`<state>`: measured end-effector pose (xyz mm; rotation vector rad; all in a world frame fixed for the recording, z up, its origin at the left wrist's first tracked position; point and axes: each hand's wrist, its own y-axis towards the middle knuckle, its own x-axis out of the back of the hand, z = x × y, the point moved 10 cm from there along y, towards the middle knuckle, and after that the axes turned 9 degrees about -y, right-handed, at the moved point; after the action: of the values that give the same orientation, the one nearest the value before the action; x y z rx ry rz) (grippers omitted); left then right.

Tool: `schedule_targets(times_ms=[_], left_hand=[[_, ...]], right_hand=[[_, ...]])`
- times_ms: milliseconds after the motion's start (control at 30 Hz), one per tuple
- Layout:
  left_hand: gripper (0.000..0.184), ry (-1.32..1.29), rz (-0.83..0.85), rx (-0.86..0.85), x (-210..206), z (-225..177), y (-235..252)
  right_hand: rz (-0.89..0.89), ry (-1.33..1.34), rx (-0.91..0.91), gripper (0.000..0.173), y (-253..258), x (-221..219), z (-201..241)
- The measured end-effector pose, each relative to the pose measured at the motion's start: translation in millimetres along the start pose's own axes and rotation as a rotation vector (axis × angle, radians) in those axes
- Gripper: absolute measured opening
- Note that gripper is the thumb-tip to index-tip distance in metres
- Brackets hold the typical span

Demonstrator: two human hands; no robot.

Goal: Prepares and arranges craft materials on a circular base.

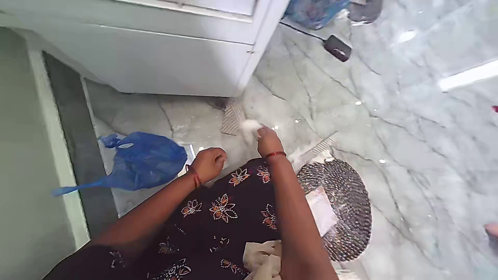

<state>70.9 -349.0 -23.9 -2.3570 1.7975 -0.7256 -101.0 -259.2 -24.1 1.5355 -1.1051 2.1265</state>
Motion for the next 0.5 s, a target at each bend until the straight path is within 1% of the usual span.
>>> schedule_targets(times_ms=[67,100,133,167,200,233,267,333,400,467,500], left_hand=[[0.025,-0.012,-0.046,-0.068,2.2,-9.7,3.6],[0.029,-0.016,-0.061,-0.098,2.7,-13.2,4.5],[0.037,-0.018,-0.079,-0.138,3.2,-16.5,4.8],[0.046,-0.02,-0.101,-0.19,3.1,-20.3,4.5],[0.053,-0.022,-0.107,-0.227,1.7,-23.3,4.5],[0.057,-0.033,-0.104,-0.256,-0.8,-26.7,3.9],[0.055,-0.07,-0.096,-0.281,-4.6,-31.9,1.8],[0.04,-0.211,-0.067,-0.338,-15.7,-48.7,-5.5],[0.026,-0.429,-0.021,-0.369,-32.8,-75.9,-16.0],[0.023,-0.636,0.103,-0.341,-64.7,-107.7,-32.4],[0.024,-0.718,0.198,-0.309,-87.4,-123.5,-43.3]], right_hand=[[-0.308,0.492,-0.198,0.036,-41.2,33.8,-48.3],[-0.442,0.785,-0.301,0.035,-69.6,38.6,-72.4],[-0.553,1.07,-0.376,0.029,-97.3,37.2,-90.4],[-0.637,1.304,-0.409,0.022,-122.0,35.7,-102.4],[-0.693,1.459,-0.414,0.02,-144.1,36.1,-110.1],[-0.725,1.528,-0.418,0.02,-164.6,39.1,-114.9],[-0.745,1.544,-0.42,0.021,-185.1,43.9,-118.0],[-0.783,1.502,-0.398,0.024,-227.3,56.4,-120.2],[-0.85,1.43,-0.326,0.026,-268.0,69.9,-121.5],[-0.923,1.343,-0.27,0.024,-309.3,78.0,-122.4],[-0.95,1.277,-0.266,0.023,-330.1,79.6,-122.8]])
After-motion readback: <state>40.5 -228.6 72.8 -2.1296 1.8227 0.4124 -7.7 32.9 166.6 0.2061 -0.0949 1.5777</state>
